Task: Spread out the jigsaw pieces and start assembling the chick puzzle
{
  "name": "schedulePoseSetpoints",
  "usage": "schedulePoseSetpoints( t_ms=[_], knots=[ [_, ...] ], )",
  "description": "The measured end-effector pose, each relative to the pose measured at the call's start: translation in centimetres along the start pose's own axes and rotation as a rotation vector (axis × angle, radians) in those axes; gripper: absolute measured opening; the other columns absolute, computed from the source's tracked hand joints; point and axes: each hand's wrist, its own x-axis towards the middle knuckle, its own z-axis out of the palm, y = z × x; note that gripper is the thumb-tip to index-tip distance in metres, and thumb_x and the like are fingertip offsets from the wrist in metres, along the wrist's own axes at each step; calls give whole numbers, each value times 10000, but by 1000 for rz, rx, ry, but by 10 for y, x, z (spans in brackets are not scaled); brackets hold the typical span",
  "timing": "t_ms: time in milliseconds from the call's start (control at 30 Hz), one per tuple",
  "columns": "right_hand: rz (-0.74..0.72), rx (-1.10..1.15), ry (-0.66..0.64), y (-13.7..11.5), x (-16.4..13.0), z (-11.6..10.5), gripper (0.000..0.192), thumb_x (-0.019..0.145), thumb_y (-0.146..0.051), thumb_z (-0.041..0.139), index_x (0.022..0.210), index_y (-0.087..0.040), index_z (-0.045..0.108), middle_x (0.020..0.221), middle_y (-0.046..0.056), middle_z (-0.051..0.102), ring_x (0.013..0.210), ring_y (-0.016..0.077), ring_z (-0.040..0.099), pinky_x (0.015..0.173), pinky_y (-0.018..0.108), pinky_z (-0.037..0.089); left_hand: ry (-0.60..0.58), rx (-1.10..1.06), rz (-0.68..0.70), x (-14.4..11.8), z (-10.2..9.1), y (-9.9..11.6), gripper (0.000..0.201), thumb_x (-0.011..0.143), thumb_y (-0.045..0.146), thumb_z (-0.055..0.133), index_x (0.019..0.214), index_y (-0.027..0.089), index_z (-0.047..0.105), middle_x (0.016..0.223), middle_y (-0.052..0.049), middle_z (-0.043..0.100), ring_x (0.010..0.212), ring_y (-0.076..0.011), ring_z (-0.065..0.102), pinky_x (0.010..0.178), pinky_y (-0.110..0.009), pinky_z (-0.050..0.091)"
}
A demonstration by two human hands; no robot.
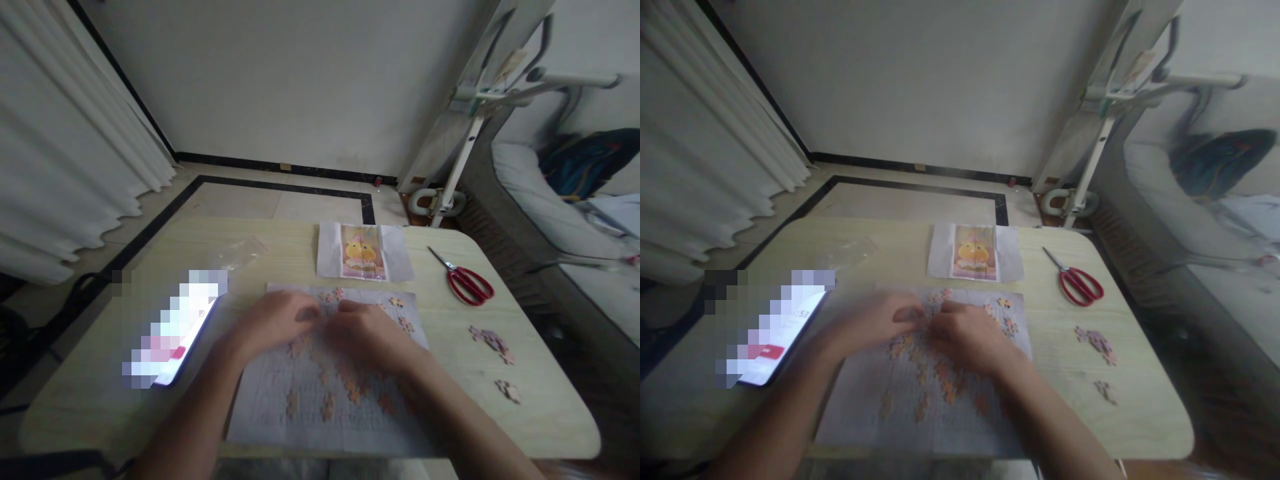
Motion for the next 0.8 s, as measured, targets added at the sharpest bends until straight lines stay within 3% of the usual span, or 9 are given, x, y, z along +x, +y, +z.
schedulePoseSetpoints(
  t_ms=[267,433,567,700,800],
  knots=[
    [22,5,21,0,-2,-3,135,885,-171,576,776,-189,653,787,12,603,619,100,508,554,226,324,-19,-13,3,3,4,1,146,829,270,545,821,214,680,774,-4,668,695,-141,582,586,-249,349],
    [81,-27,207,15,-5,-13,84,890,-249,612,904,-205,682,816,15,614,687,122,553,632,238,393,72,38,-46,1,1,0,232,856,396,546,862,214,691,655,12,615,582,-125,521,529,-252,312],
    [148,-29,345,35,-8,-26,103,888,-234,597,910,-198,691,809,22,618,673,126,553,646,251,420,178,65,-73,2,-6,1,273,894,402,502,930,220,702,774,-16,685,679,-148,591,604,-264,383],
    [199,-32,475,53,-11,-34,123,882,-214,577,905,-188,695,766,19,612,633,125,532,615,249,414,163,124,-79,12,-14,11,280,895,378,507,1048,248,702,940,-45,729,792,-190,646,676,-300,432],
    [221,-35,485,59,-11,-34,129,872,-215,579,905,-185,701,750,17,607,624,127,526,601,249,409,143,201,-58,22,-18,21,282,879,339,536,1098,266,698,1002,-62,729,858,-222,657,714,-325,445]
  ],
)
